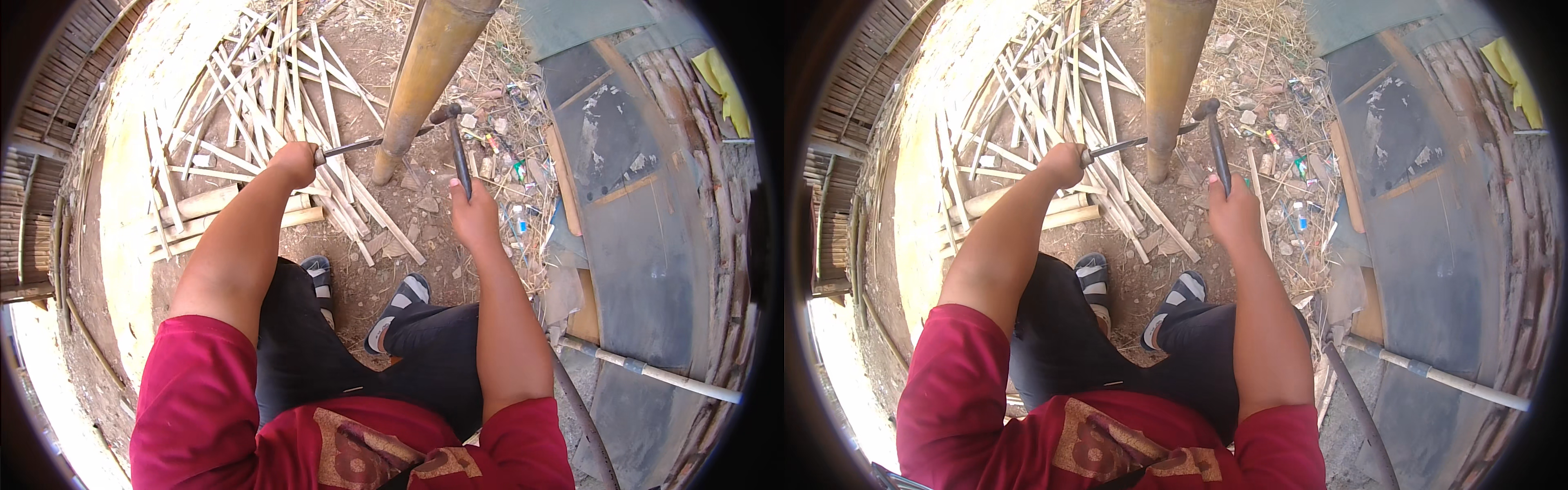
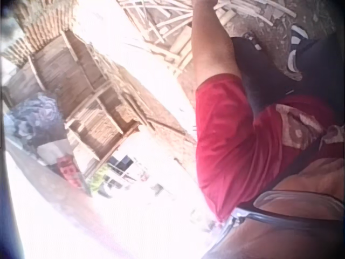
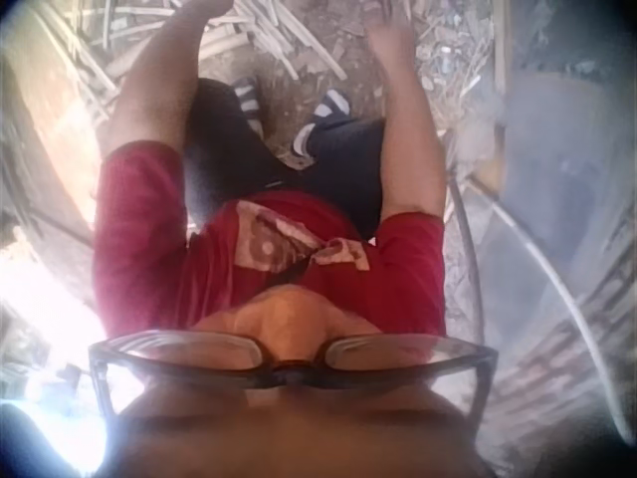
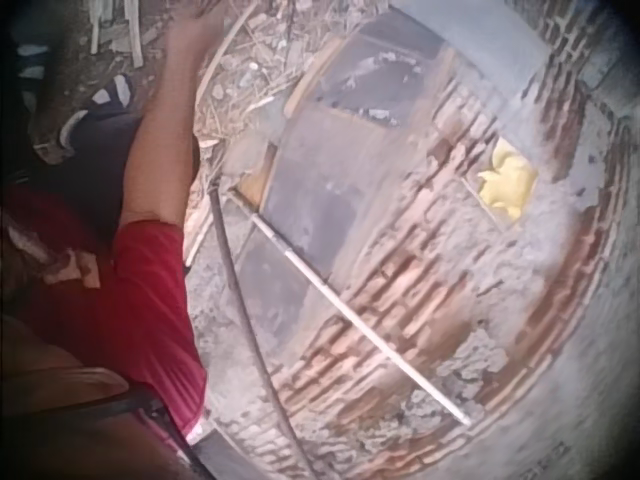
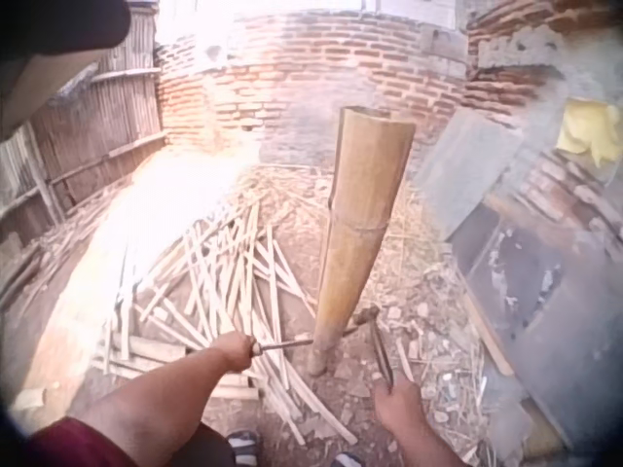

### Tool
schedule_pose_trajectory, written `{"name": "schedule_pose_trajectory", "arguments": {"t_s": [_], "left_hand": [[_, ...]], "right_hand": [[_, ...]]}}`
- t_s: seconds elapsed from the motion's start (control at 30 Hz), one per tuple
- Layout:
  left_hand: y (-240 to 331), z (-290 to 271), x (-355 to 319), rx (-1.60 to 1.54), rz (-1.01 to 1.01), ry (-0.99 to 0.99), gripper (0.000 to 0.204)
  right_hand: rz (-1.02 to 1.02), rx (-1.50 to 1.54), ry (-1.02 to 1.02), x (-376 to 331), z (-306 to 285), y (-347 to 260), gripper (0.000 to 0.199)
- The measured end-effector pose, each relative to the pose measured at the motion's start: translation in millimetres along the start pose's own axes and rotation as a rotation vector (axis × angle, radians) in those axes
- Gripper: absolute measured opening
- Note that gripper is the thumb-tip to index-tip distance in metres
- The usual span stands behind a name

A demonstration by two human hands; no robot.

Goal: The person splits a vertical bamboo pole into several thin strips by hammering a machete into the top of the pole and prying the wood apart.

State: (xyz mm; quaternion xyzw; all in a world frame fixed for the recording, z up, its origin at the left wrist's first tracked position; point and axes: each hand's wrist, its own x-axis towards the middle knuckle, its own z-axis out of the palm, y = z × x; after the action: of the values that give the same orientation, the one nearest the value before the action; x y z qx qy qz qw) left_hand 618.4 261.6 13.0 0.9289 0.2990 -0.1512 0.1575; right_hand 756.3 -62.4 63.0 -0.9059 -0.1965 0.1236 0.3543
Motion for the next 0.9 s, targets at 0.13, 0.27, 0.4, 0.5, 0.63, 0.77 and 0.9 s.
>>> {"name": "schedule_pose_trajectory", "arguments": {"t_s": [0.13,0.27,0.4,0.5,0.63,0.77,0.9], "left_hand": [[9.8,-5.2,-6.1,-0.09,-0.024,-0.01,0.019],[15.4,-7.6,-3.7,0.029,-0.007,0.022,0.018],[-9.5,-13.3,-10.9,0.066,-0.069,-0.024,0.025],[-9.5,-13.7,-12.3,0.095,-0.144,-0.044,0.027],[-12.1,-8.2,-5.9,0.097,-0.133,-0.03,0.029],[-4.9,-7.8,-8.8,0.159,-0.11,-0.015,0.029],[-1.6,-2.5,-6.5,0.187,-0.113,-0.047,0.027]], "right_hand": [[-0.083,0.259,0.087,-1.7,-24.5,-32.8,0.039],[-0.011,-0.092,-0.118,12.9,22.1,31.8,0.041],[0.048,-0.011,-0.064,13.7,6.9,7.1,0.042],[0.012,0.127,0.045,22.3,-5.1,-18.0,0.042],[-0.038,0.079,-0.013,19.5,27.7,-5.2,0.043],[0.023,-0.102,-0.147,20.9,48.5,39.1,0.045],[0.099,0.176,0.022,23.2,16.9,-10.8,0.044]]}}
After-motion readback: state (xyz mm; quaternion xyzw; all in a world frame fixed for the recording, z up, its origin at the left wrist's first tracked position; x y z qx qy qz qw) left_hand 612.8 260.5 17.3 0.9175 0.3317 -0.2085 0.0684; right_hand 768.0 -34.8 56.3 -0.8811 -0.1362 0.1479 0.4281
